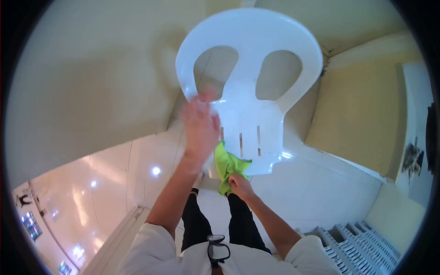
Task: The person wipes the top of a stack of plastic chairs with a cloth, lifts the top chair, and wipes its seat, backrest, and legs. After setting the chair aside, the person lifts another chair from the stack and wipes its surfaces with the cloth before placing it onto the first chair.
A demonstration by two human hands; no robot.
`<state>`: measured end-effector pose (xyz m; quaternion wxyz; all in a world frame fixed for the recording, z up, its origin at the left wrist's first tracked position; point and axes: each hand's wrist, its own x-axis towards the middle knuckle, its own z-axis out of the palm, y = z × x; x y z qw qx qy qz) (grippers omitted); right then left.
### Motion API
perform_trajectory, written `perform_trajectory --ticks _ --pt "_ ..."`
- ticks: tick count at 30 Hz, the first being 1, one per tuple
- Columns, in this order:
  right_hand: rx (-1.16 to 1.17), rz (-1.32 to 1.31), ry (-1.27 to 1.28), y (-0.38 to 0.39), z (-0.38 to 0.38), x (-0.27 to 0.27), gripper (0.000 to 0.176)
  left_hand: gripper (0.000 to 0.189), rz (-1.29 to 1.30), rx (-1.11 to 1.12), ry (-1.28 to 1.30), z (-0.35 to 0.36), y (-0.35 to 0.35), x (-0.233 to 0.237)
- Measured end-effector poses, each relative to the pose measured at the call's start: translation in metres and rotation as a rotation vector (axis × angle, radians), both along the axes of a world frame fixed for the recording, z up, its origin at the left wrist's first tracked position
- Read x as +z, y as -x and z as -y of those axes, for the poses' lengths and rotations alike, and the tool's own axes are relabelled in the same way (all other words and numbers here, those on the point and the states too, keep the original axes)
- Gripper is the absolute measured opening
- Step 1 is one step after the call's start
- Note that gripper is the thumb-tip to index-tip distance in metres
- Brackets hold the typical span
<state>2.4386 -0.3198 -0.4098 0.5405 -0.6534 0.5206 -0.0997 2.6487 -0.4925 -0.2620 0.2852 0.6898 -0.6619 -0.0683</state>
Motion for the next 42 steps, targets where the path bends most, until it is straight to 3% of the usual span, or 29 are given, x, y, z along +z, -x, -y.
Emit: perform_trajectory --ticks 1,3,5,9,13,14,15,16,17,18,21,22,23,24,25,26,27,28,31,37,38,40,41,42 --pt "-0.026 -0.006 0.004 0.009 0.003 0.014 0.010 0.072 -0.045 0.179 0.132 0.022 -0.011 0.027" --pt "-0.118 -0.056 0.057 0.031 0.004 0.033 0.009 0.077 -0.064 0.210 0.337 0.068 -0.040 0.055" --pt "-0.198 -0.174 0.150 0.064 -0.012 0.051 0.007 0.072 -0.202 0.065 0.158 0.110 -0.060 0.061" --pt "-0.418 -0.408 0.253 0.121 -0.069 0.096 0.011 0.038 -0.699 -0.048 -0.313 0.167 -0.087 0.027" --pt "-0.662 -0.640 0.102 0.166 -0.175 0.154 0.011 0.038 -0.709 -0.061 -0.106 0.165 -0.101 -0.002" --pt "-0.725 -0.664 0.101 0.173 -0.199 0.168 0.011 0.041 -0.738 -0.038 -0.082 0.183 -0.122 -0.042" --pt "-0.814 -0.714 0.028 0.179 -0.230 0.182 0.011 0.048 -0.700 0.045 -0.101 0.166 -0.123 -0.018" --pt "-0.905 -0.756 -0.054 0.183 -0.264 0.195 0.011 0.053 -0.579 0.126 -0.137 0.165 -0.141 -0.024" --pt "-0.974 -0.769 -0.076 0.185 -0.302 0.203 0.011 0.058 -0.313 0.363 -0.130 0.153 -0.150 -0.021" --pt "-1.057 -0.785 -0.095 0.185 -0.342 0.204 0.010 0.060 -0.711 0.232 -0.029 0.147 -0.170 -0.038" --pt "-1.260 -0.827 -0.196 0.165 -0.443 0.217 0.009 0.065 -0.548 0.435 -0.027 0.097 -0.191 -0.023" --pt "-1.350 -0.837 -0.278 0.153 -0.469 0.212 0.009 0.073 -0.296 0.528 -0.039 0.105 -0.221 -0.060" --pt "-1.435 -0.838 -0.355 0.143 -0.502 0.207 0.008 0.078 -0.399 0.578 -0.067 0.080 -0.210 -0.040" --pt "-1.491 -0.833 -0.350 0.133 -0.532 0.203 0.009 0.076 -0.360 0.670 -0.074 0.076 -0.226 -0.054" --pt "-1.543 -0.822 -0.349 0.121 -0.551 0.199 0.009 0.072 -0.262 0.696 -0.068 0.055 -0.220 -0.038" --pt "-1.532 -0.800 -0.464 0.110 -0.567 0.197 0.010 0.069 -0.460 0.663 0.011 0.035 -0.212 -0.025" --pt "-1.517 -0.774 -0.580 0.098 -0.582 0.194 0.011 0.069 -0.392 0.760 -0.008 0.054 -0.251 -0.071" --pt "-1.567 -0.745 -0.599 0.091 -0.603 0.178 0.013 0.066 -0.473 0.803 -0.074 0.027 -0.225 -0.042" --pt "-1.640 -0.707 -0.564 0.070 -0.632 0.150 0.012 0.065 -0.364 0.809 0.020 -0.009 -0.216 -0.031" --pt "-1.828 -0.648 -0.630 0.089 -0.662 0.097 0.020 0.056 -0.355 0.689 -0.378 -0.084 -0.124 0.006" --pt "-1.861 -0.616 -0.616 0.098 -0.666 0.079 0.020 0.055 -0.345 0.622 -0.501 -0.095 -0.098 0.010" --pt "-2.730 0.491 -0.176 0.121 -0.677 0.040 0.028 0.052 -0.314 0.460 -0.746 -0.119 -0.042 0.018" --pt "-2.747 0.511 -0.145 0.144 -0.676 0.040 0.028 0.051 -0.292 0.366 -0.855 -0.128 -0.015 0.021" --pt "-2.823 0.986 -0.058 0.166 -0.673 0.039 0.031 0.049 -0.271 0.267 -0.942 -0.134 0.011 0.023"
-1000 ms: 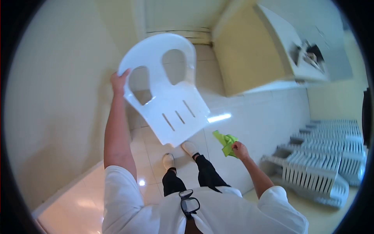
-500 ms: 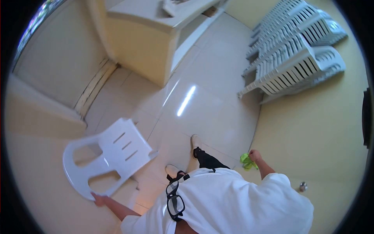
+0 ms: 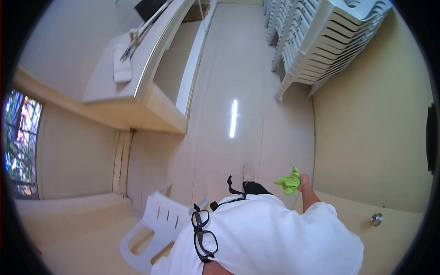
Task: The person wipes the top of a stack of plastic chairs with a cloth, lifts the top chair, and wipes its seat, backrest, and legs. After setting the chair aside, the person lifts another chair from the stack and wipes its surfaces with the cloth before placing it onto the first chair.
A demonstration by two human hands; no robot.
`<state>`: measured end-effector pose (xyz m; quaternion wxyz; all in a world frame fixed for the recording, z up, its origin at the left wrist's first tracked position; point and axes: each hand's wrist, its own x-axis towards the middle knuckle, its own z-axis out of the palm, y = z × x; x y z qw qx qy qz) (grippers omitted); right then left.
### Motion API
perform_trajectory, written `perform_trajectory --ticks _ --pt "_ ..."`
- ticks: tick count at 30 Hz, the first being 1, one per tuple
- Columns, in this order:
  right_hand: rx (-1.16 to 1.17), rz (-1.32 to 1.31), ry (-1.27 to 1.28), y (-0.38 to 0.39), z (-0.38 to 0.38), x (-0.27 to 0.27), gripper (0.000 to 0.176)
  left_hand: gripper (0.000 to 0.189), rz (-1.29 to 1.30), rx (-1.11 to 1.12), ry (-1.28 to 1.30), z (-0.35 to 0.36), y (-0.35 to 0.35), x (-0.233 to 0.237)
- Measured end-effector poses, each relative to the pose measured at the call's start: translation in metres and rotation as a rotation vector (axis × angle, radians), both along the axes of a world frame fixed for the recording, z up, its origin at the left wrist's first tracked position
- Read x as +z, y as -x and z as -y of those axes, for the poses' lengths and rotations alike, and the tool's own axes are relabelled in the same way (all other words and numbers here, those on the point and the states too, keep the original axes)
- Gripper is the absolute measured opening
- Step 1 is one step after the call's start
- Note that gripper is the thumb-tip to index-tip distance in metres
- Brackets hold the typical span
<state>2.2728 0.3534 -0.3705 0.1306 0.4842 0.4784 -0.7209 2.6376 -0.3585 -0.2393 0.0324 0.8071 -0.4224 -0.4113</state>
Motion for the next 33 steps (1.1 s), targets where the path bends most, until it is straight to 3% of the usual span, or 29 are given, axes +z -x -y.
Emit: perform_trajectory --ticks 1,2,4,5,7,8,11,13,15,17,22,27,30,31,33 --pt "-0.197 0.020 0.302 0.027 0.006 0.004 0.034 0.048 -0.040 -0.096 -0.060 -0.004 0.029 0.003" --pt "-0.183 0.032 0.352 0.055 0.016 0.044 0.035 0.047 -0.075 -0.188 -0.106 -0.008 0.057 0.006" --pt "-0.153 0.057 0.452 0.121 0.061 0.173 0.038 0.044 -0.138 -0.338 -0.147 -0.012 0.119 0.015" --pt "-0.162 0.030 0.454 0.141 0.054 0.167 0.038 0.042 -0.171 -0.398 -0.145 -0.011 0.153 0.024" --pt "0.055 -0.050 0.495 0.185 0.045 0.138 0.038 0.040 -0.227 -0.479 -0.133 -0.015 0.219 0.039" --pt "0.191 -0.028 0.366 0.205 0.041 0.111 0.036 0.038 -0.256 -0.510 -0.125 -0.016 0.250 0.044" --pt "0.504 -0.012 -0.146 0.247 0.036 0.081 0.026 0.035 -0.308 -0.610 -0.142 -0.012 0.337 0.044" --pt "0.659 -0.183 -0.743 0.271 0.008 -0.052 0.017 0.034 -0.282 -0.707 -0.196 -0.005 0.397 0.026" --pt "0.350 -0.171 -1.054 0.264 0.029 0.025 0.014 0.033 -0.241 -0.794 -0.251 0.004 0.451 0.002" --pt "0.230 -0.098 -1.168 0.265 0.035 0.075 0.014 0.032 -0.191 -0.879 -0.320 0.010 0.498 -0.024" --pt "-0.003 0.116 -1.345 0.260 0.035 0.127 0.016 0.030 -0.084 -1.123 -0.482 0.027 0.617 -0.083" --pt "-0.400 0.005 -1.470 0.284 0.031 0.158 0.016 0.029 -0.061 -1.285 -0.553 0.044 0.743 -0.119" --pt "-0.646 0.003 -1.325 0.299 0.026 0.141 0.013 0.029 -0.201 -1.240 -0.552 0.036 0.836 -0.147" --pt "-0.672 0.018 -1.330 0.303 0.028 0.137 0.013 0.030 -0.212 -1.350 -0.472 0.036 0.870 -0.140" --pt "-1.013 -0.104 -0.918 0.317 0.032 0.130 0.015 0.030 -0.249 -1.486 -0.313 0.019 0.939 -0.123"
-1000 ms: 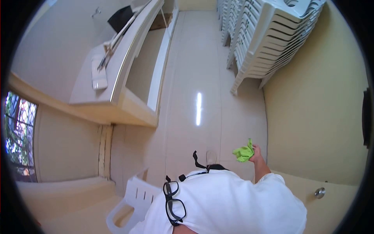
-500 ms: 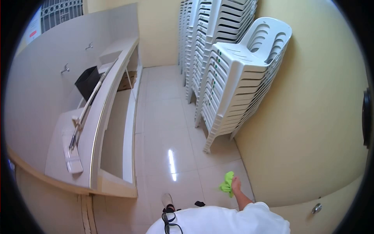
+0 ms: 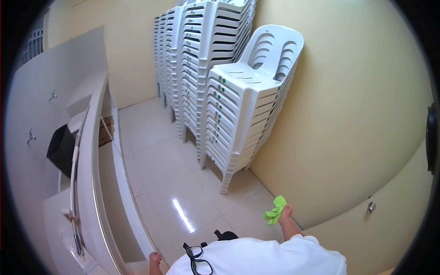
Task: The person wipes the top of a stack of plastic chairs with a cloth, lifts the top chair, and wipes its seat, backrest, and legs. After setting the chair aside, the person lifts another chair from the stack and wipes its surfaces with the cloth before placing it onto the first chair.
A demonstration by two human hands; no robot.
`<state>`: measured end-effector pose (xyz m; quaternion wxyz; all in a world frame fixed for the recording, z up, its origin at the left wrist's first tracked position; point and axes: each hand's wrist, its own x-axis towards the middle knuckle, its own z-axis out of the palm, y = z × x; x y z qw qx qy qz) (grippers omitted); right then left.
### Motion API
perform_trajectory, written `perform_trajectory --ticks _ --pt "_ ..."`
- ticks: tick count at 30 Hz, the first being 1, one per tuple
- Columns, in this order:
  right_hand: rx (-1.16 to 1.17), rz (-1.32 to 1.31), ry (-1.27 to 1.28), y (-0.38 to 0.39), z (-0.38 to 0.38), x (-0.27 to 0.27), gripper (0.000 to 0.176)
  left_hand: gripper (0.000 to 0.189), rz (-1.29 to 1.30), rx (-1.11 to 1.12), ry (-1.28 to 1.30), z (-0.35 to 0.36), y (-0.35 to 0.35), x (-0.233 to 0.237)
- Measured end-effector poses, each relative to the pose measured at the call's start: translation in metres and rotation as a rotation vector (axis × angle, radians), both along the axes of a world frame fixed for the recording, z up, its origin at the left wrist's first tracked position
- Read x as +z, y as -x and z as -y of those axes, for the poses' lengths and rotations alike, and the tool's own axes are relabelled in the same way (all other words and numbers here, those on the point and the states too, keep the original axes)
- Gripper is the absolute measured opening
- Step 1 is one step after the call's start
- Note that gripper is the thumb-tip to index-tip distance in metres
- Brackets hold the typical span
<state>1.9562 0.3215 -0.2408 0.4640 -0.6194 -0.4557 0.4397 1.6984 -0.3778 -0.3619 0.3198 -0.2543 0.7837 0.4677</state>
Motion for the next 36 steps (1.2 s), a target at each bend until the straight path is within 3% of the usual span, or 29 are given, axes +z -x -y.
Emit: perform_trajectory --ticks 1,3,4,6,7,9,14,17,19,20,22,24,25,26,30,33,34,36 --pt "-0.020 -0.007 -0.001 0.008 0.007 0.008 0.015 0.031 -0.041 -0.028 0.025 -0.009 0.027 0.007" --pt "0.010 -0.774 0.557 0.015 0.021 0.030 0.029 0.033 -0.063 -0.035 -0.021 -0.027 0.068 0.015" --pt "-0.003 -0.785 0.558 0.019 0.025 0.035 0.029 0.033 -0.070 -0.049 -0.016 -0.035 0.083 0.017" --pt "-0.199 -0.766 0.959 0.032 0.020 0.035 0.041 0.028 0.045 -0.006 -0.213 -0.052 0.109 0.014" --pt "-0.206 -0.781 0.962 0.039 0.013 0.026 0.041 0.029 0.069 -0.033 -0.216 -0.062 0.119 0.013" --pt "0.005 -0.866 0.995 0.053 0.005 0.003 0.051 0.030 0.132 -0.153 -0.168 -0.084 0.133 0.013" --pt "0.305 -1.208 1.099 0.140 -0.038 -0.035 0.045 0.032 0.243 -0.445 0.040 -0.141 0.196 0.037" --pt "0.186 -1.069 1.004 0.198 -0.068 -0.044 0.038 0.034 0.203 -0.602 0.166 -0.168 0.254 0.053" --pt "0.118 -0.794 0.887 0.225 -0.092 -0.035 0.035 0.035 0.140 -0.708 0.247 -0.184 0.298 0.057" --pt "0.096 -0.828 0.866 0.235 -0.105 -0.027 0.034 0.035 0.091 -0.781 0.286 -0.195 0.324 0.057" --pt "0.057 -0.854 0.841 0.252 -0.127 -0.001 0.033 0.036 -0.113 -1.140 0.434 -0.226 0.389 0.048" --pt "0.026 -0.855 0.654 0.263 -0.139 0.037 0.031 0.038 -0.525 -1.822 0.713 -0.285 0.457 0.028" --pt "0.010 -0.838 0.645 0.268 -0.147 0.056 0.031 0.038 -0.452 -1.150 0.449 -0.315 0.478 0.051" --pt "0.024 -0.823 0.598 0.275 -0.153 0.074 0.030 0.037 -0.619 -0.953 0.231 -0.361 0.497 0.057" --pt "0.099 -0.827 0.275 0.318 -0.150 0.168 0.028 0.027 -1.075 -0.865 -0.306 -0.553 0.524 0.216" --pt "0.184 -0.928 0.032 0.351 -0.142 0.245 0.025 0.029 -1.104 -0.823 -0.703 -0.657 0.546 0.334" --pt "0.162 -0.936 -0.047 0.364 -0.139 0.272 0.025 0.030 -1.175 -0.829 -0.674 -0.682 0.543 0.392" --pt "0.146 -0.841 -0.167 0.383 -0.138 0.316 0.032 0.037 -1.092 -0.848 -0.919 -0.738 0.583 0.428"
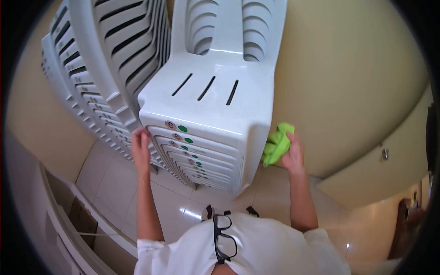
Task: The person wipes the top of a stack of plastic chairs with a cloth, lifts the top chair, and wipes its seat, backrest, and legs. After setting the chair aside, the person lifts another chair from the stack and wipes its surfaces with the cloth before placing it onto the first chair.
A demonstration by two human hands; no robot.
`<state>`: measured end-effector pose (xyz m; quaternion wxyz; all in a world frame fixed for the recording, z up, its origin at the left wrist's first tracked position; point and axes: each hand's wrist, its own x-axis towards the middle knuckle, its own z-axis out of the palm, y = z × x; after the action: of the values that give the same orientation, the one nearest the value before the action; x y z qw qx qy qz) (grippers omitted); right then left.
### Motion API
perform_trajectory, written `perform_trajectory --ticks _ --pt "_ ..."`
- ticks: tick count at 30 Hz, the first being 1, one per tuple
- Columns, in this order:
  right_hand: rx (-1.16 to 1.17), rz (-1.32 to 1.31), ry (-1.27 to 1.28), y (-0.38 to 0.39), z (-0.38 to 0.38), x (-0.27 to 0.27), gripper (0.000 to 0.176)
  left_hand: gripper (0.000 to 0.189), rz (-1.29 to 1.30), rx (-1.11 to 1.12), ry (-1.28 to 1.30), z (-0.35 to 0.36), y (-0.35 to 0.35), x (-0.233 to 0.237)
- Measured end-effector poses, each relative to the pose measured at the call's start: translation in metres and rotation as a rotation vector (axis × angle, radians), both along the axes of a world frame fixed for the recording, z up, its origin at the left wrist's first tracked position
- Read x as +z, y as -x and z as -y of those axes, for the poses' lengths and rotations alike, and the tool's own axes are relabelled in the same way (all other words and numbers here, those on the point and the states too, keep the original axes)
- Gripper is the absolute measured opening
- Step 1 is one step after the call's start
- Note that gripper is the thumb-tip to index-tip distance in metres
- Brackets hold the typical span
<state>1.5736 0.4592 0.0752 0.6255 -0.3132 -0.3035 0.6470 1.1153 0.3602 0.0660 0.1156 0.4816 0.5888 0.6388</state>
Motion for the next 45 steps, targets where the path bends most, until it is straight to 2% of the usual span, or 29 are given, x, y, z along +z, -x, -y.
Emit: perform_trajectory --ticks 2,3,4,5,6,8,10,12,14,16,17,20,22,25,27,28,30,34,36,37,38,40,41,43,45 --pt "-0.047 0.074 -0.016 0.022 0.002 0.034 0.036 0.041 0.237 0.077 -0.104 -0.036 0.004 0.051" --pt "-0.079 0.094 0.007 0.036 0.002 0.049 0.037 0.041 0.239 0.049 -0.105 -0.052 0.014 0.057" --pt "-0.107 0.112 0.021 0.047 -0.002 0.061 0.037 0.042 0.233 0.013 0.007 -0.068 0.026 0.064" --pt "-0.149 0.156 0.044 0.054 -0.017 0.053 0.039 0.044 0.224 -0.021 0.115 -0.081 0.037 0.070" --pt "-0.168 0.157 0.029 0.059 -0.023 0.055 0.039 0.044 0.226 -0.040 0.100 -0.090 0.045 0.072" --pt "-0.275 0.368 -0.011 0.072 -0.030 0.062 0.036 0.045 0.607 -0.327 0.218 -0.097 0.056 0.076" --pt "-0.217 0.424 0.029 0.067 -0.043 0.063 0.037 0.047 0.606 -0.413 0.201 -0.107 0.066 0.080" --pt "-0.158 0.471 0.081 0.065 -0.053 0.067 0.038 0.046 0.700 -0.609 0.247 -0.120 0.075 0.081" --pt "-0.121 0.579 0.156 0.065 -0.055 0.077 0.034 0.042 0.675 -0.612 0.267 -0.139 0.079 0.083" --pt "-0.139 0.552 0.144 0.072 -0.047 0.086 0.031 0.038 0.709 -0.625 0.327 -0.159 0.080 0.090" --pt "-0.136 0.533 0.127 0.076 -0.044 0.089 0.030 0.035 0.723 -0.556 0.364 -0.160 0.071 0.100" --pt "-0.179 0.601 0.182 0.082 -0.037 0.099 0.030 0.034 0.693 -0.734 0.414 -0.165 0.072 0.111" --pt "-0.181 0.629 0.175 0.084 -0.034 0.107 0.034 0.032 0.706 -0.745 0.471 -0.169 0.071 0.119" --pt "-0.178 0.493 0.218 0.086 -0.044 0.115 0.039 0.032 0.626 -0.648 0.476 -0.178 0.067 0.120" --pt "-0.077 0.384 0.039 0.091 -0.052 0.117 0.045 0.032 0.637 -0.677 0.486 -0.183 0.069 0.119" --pt "-0.080 0.381 0.028 0.089 -0.057 0.115 0.045 0.032 0.631 -0.681 0.476 -0.188 0.071 0.117" --pt "0.046 0.669 0.036 0.081 -0.070 0.109 0.045 0.033 0.572 -0.651 0.483 -0.201 0.075 0.110" --pt "0.041 0.729 0.020 0.075 -0.079 0.108 0.042 0.035 0.561 -0.663 0.496 -0.205 0.070 0.115" --pt "0.043 0.574 0.156 0.079 -0.076 0.118 0.040 0.032 0.547 -0.700 0.402 -0.198 0.068 0.120" --pt "0.028 0.473 0.114 0.083 -0.077 0.124 0.040 0.033 0.638 -0.746 0.406 -0.196 0.064 0.132" --pt "0.017 0.482 0.096 0.076 -0.082 0.136 0.040 0.034 0.734 -0.793 0.422 -0.197 0.057 0.142" --pt "0.166 0.084 0.132 0.064 -0.086 0.166 0.041 0.035 0.804 -0.878 0.377 -0.184 0.057 0.183" --pt "0.194 0.016 0.098 0.061 -0.078 0.189 0.043 0.034 0.817 -0.888 0.388 -0.170 0.052 0.213" --pt "0.199 0.024 0.035 0.061 -0.059 0.234 0.042 0.034 0.787 -0.919 0.388 -0.151 0.042 0.266" --pt "0.182 0.023 -0.037 0.060 -0.044 0.270 0.042 0.034 0.729 -0.940 0.367 -0.158 0.043 0.296"
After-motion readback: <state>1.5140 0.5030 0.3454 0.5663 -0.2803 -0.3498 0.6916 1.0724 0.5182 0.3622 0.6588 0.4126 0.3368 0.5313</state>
